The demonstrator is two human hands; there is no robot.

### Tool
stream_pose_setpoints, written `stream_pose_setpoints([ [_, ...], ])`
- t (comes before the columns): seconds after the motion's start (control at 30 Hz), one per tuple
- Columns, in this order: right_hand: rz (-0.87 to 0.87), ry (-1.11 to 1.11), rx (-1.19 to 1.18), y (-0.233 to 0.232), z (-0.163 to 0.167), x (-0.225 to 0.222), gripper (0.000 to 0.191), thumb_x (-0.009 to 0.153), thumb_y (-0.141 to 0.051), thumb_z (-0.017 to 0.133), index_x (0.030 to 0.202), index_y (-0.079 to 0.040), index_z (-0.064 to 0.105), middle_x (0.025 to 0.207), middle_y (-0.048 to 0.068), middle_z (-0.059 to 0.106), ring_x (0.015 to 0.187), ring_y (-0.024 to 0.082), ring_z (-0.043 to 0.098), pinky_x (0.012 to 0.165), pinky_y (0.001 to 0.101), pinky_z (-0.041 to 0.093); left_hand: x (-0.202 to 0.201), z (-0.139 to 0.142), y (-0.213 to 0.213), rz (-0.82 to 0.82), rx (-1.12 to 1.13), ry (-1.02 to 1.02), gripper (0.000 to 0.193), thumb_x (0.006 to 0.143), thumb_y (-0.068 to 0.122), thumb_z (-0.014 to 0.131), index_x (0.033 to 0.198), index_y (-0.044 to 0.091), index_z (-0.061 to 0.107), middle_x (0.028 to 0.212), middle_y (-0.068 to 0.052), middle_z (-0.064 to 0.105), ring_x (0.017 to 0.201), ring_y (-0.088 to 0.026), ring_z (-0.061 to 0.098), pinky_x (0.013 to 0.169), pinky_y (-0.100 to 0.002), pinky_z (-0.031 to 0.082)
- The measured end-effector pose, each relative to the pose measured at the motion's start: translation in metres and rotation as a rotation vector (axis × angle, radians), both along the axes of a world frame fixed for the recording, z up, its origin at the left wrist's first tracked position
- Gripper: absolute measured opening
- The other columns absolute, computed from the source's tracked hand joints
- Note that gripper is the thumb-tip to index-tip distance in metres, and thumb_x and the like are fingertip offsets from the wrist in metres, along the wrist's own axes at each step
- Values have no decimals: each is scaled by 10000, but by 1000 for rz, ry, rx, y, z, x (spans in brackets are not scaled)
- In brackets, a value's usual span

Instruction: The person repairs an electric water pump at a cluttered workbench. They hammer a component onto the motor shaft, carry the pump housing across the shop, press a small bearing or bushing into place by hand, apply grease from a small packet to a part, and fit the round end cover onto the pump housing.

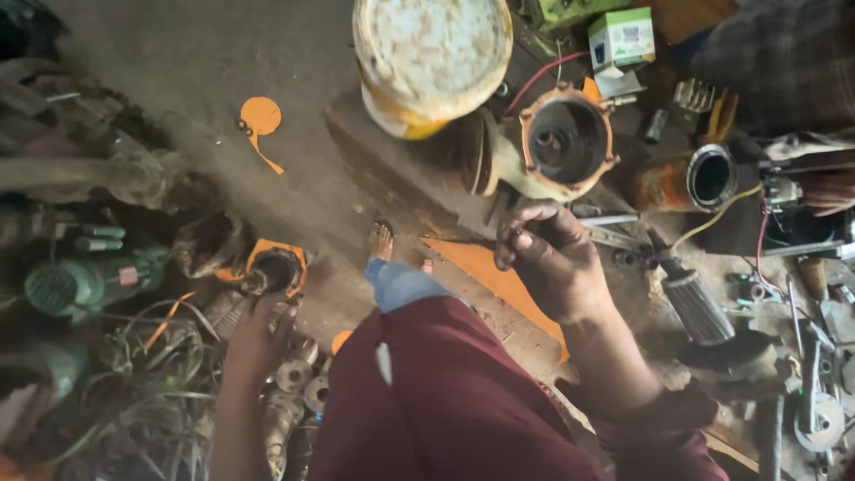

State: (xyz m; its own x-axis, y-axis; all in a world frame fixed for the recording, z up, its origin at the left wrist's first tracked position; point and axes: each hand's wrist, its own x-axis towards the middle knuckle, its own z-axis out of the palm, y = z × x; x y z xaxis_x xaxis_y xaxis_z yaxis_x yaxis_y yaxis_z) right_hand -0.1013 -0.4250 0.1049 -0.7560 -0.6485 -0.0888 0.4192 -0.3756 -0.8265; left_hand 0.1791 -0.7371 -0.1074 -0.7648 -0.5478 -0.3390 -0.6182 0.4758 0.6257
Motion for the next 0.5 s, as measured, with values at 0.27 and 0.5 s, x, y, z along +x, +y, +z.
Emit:
stream_pose_setpoints([
  [0.27,-18,-198,-215,-116,3,-87,221,1046,-110,693,1264,-84,670,1003,53,568,899,200,536,802,363,469,6,-20,-125,53,-79,-47,423,925,363,667,1257,101,662,1211,-251,662,992,-426,691,809,-510,540],
  [0.5,-195,-161,-69,-196,0,-146,237,1001,-71,720,1231,-47,670,1044,99,607,915,227,595,807,391,509,-49,-48,-245,-81,33,-47,472,848,418,715,1210,117,674,1077,-181,719,888,-373,742,791,-468,574],
])
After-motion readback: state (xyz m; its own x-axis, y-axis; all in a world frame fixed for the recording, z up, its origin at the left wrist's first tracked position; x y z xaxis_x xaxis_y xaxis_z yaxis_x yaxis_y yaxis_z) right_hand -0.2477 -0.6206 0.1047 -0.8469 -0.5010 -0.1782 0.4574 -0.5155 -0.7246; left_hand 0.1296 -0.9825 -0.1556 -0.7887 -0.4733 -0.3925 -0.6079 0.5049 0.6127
